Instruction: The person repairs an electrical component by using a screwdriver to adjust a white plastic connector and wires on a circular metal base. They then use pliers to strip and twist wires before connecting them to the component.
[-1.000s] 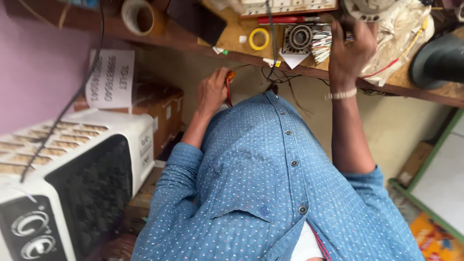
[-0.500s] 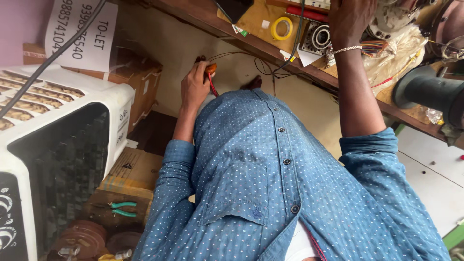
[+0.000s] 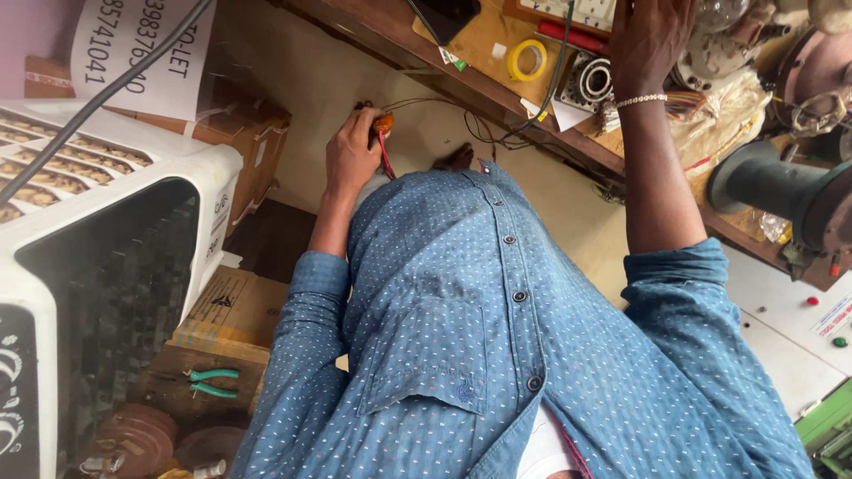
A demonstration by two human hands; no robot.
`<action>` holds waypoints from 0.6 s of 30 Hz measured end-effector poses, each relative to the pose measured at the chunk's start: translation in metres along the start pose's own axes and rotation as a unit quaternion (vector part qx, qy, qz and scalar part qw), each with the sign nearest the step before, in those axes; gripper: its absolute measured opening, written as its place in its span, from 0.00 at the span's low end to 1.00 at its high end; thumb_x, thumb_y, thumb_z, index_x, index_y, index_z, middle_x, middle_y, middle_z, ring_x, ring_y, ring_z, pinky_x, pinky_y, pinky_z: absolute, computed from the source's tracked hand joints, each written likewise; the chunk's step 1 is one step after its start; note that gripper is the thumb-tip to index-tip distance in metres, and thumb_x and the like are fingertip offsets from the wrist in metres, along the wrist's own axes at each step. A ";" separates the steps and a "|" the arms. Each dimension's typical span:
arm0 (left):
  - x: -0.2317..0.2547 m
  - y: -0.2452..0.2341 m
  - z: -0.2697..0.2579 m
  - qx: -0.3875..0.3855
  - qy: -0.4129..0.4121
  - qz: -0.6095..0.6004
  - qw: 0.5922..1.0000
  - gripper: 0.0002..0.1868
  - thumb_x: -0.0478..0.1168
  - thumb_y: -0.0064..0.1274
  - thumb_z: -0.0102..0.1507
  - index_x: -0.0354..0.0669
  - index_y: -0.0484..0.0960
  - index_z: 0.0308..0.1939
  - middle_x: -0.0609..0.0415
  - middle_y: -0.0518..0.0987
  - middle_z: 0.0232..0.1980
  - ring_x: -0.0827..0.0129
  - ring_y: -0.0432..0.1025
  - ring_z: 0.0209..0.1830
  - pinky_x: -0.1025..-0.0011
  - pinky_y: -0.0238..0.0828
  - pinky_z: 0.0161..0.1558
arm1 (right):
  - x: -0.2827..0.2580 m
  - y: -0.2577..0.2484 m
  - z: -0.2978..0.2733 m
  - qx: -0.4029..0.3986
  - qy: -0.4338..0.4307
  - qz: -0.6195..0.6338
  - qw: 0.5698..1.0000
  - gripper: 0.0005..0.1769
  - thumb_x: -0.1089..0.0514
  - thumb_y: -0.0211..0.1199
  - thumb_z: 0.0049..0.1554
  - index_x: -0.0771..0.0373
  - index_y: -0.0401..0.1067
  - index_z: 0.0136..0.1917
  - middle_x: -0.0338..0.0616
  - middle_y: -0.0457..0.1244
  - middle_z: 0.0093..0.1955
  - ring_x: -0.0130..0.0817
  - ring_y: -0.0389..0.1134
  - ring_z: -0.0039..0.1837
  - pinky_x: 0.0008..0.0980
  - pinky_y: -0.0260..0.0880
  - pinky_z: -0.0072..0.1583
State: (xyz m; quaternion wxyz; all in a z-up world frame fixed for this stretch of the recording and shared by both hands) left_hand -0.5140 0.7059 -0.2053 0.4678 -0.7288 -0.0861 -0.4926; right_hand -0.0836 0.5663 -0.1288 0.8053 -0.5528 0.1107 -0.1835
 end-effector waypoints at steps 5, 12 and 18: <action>0.001 -0.004 0.002 0.012 0.014 -0.003 1.000 0.17 0.34 0.61 0.61 0.44 0.78 0.53 0.50 0.82 0.52 0.49 0.78 0.49 0.57 0.75 0.47 | -0.012 -0.015 0.004 0.016 -0.034 -0.019 0.999 0.05 0.61 0.64 0.60 0.63 0.73 0.51 0.44 0.71 0.52 0.50 0.65 0.62 0.55 0.60 0.63; 0.005 -0.008 -0.002 0.019 0.011 -0.003 1.000 0.16 0.32 0.61 0.61 0.44 0.79 0.53 0.51 0.83 0.52 0.52 0.79 0.48 0.59 0.76 0.47 | -0.012 -0.011 0.002 0.034 -0.031 0.009 0.999 0.05 0.59 0.68 0.64 0.59 0.74 0.48 0.41 0.70 0.47 0.44 0.64 0.57 0.48 0.61 0.61; 0.009 -0.012 -0.012 0.040 0.025 -0.013 0.999 0.17 0.31 0.59 0.60 0.45 0.79 0.52 0.51 0.83 0.51 0.53 0.79 0.49 0.60 0.76 0.47 | -0.014 -0.020 -0.002 0.020 -0.021 0.056 0.998 0.03 0.60 0.67 0.64 0.60 0.74 0.50 0.41 0.71 0.49 0.45 0.63 0.58 0.45 0.62 0.62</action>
Point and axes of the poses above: each hand's wrist, its own z-axis towards the middle knuckle, its own y-axis out of the palm, x = y × z, the point moved 2 cm from there along z, towards the middle knuckle
